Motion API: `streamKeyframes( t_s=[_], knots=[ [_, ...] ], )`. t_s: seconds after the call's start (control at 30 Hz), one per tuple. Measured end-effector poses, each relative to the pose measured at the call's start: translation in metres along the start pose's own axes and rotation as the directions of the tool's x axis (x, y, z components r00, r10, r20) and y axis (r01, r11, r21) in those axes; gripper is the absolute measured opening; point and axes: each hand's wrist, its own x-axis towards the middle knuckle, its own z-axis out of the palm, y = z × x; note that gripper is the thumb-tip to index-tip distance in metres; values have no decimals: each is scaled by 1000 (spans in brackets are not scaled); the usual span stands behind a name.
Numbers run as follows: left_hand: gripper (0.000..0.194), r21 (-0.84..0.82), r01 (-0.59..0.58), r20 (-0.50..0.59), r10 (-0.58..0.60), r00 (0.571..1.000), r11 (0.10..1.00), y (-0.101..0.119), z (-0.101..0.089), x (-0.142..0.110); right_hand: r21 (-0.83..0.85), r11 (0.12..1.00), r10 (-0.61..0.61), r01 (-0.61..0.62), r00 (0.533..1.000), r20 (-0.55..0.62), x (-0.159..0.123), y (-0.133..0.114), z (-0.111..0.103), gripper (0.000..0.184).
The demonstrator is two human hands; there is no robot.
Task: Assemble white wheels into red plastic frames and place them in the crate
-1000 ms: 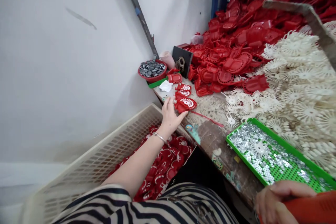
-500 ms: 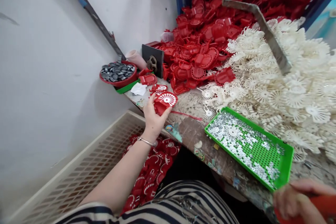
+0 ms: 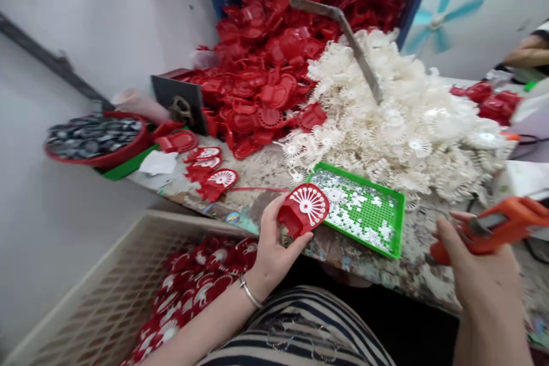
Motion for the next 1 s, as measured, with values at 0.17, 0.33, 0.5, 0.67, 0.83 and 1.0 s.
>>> streamKeyframes(
  t_s=[0.17, 0.33, 0.5, 0.67, 0.83, 1.0],
  knots=[
    [75, -88, 20, 71, -14, 997, 996, 7, 9, -11, 47, 975, -177, 216, 891, -418, -18, -39, 7, 58],
    [76, -158, -16, 97, 31, 995, 987, 16, 19, -16, 62, 949, -313, 309, 948, 56, -62, -40, 36, 32],
    [79, -248, -61, 171, 106, 980, 967, 18, 22, -28, 226, 959, 37, -170, 868, 495, -75, -27, 86, 49],
    [83, -472, 214, 329, -55, 943, 855, 21, 11, -23, 198, 949, 95, -246, 820, 564, -71, -31, 86, 37],
    [77, -451, 747, 623, -427, 655, 489, 42, 10, -6, 111, 990, 7, -91, 802, 597, -78, -28, 79, 28],
    [57, -305, 905, 710, -563, 424, 296, 47, 16, -7, 56, 998, -34, -1, 792, 609, -86, -13, 85, 27]
  ],
)
